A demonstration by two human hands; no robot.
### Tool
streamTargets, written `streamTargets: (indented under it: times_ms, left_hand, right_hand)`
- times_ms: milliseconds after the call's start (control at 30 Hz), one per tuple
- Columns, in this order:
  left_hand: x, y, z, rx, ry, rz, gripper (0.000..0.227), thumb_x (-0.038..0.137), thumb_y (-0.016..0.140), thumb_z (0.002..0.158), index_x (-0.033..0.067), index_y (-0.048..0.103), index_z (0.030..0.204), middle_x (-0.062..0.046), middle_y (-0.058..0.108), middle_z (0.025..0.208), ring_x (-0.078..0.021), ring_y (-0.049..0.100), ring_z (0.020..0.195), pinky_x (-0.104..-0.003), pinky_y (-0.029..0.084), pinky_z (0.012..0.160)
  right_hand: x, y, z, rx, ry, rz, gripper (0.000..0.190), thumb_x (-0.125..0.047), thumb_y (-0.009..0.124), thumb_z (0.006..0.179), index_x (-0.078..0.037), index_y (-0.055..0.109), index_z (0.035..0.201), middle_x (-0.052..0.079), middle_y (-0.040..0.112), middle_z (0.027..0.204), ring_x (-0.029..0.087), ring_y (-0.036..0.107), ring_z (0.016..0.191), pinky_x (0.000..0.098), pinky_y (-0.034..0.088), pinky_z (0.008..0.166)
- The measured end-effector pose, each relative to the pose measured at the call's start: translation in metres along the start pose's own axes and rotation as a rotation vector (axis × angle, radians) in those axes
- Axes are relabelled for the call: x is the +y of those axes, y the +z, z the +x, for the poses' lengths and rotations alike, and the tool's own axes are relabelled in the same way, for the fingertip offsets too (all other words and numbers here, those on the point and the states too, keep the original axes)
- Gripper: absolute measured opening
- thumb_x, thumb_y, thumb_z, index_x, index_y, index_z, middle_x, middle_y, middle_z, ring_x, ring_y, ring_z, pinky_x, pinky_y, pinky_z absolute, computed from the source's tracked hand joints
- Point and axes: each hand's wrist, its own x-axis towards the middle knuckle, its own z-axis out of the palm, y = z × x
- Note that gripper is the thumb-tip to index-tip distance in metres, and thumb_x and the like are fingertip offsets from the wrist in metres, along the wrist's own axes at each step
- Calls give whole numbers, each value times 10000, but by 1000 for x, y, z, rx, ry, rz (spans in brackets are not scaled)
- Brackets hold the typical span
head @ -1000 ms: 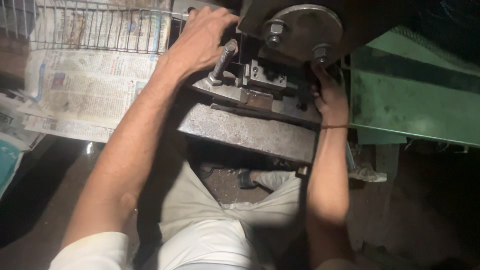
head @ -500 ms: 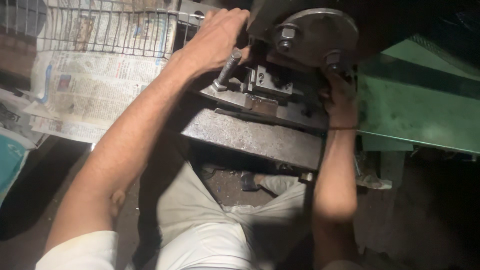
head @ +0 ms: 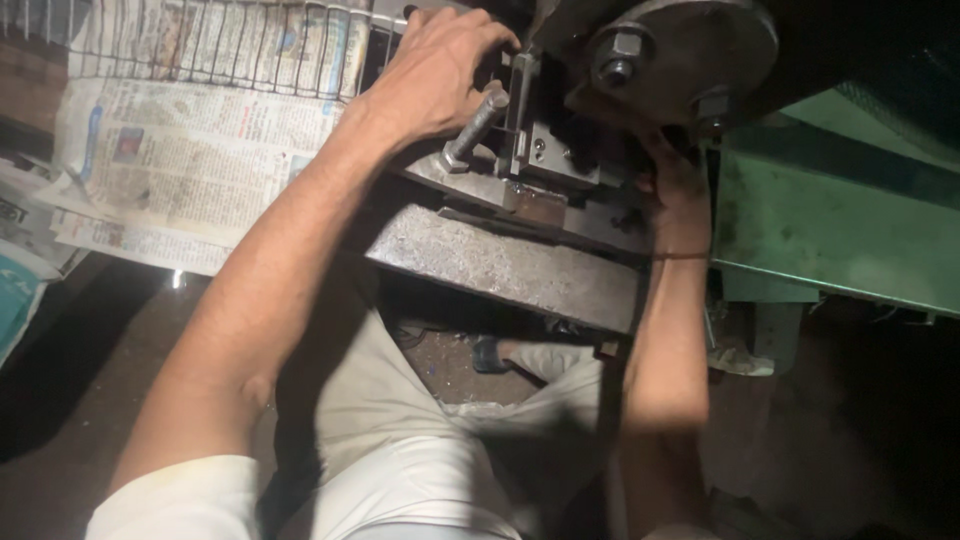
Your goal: The person sits on the floor and operates a manual metal press machine to cut a wire mesh grid. They feed the mesh into the press, use a foot pedal to activate the cutting mechanism, and remove the cut pieces. The person also handles a metal sheet, placing it into the press and adjusting it.
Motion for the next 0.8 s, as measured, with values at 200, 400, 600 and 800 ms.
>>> streamTargets:
  times_ms: [200,400,600,800]
  left_hand:
    - [11,-12,1,-52,-68,-48,514,191,789,878,54,632,1348,-160,631,1325,-379,536,1267,-570,321,1125]
    - [17,-17,0,-70,-69,-67,551,233,814,876,37,615,1351,-147,630,1347,-372,536,1275,-577,314,1129]
    - [15,-13,1,-34,-48,-62,548,237,824,875,52,624,1350,-163,615,1361,-401,504,1288,-624,264,1116]
    - [17,-14,1,-46,-84,-68,532,257,813,872,72,631,1336,-130,633,1328,-382,521,1276,-608,284,1124]
  right_hand:
    - [-13,18,-21,-31,-76,173,135,-186,776,940,-128,690,1026,-22,616,782,72,477,550,216,342,445]
    - [-10,17,-17,8,-67,73,247,-161,787,974,-84,671,1178,-2,632,852,84,479,549,222,349,435]
    - [-5,12,-14,-80,-277,-38,361,-73,708,884,-138,629,1231,-24,691,1042,57,549,635,200,421,475]
    - [-31,24,-35,-80,-75,78,228,-205,798,942,-108,695,1120,-36,632,835,56,463,549,203,328,436]
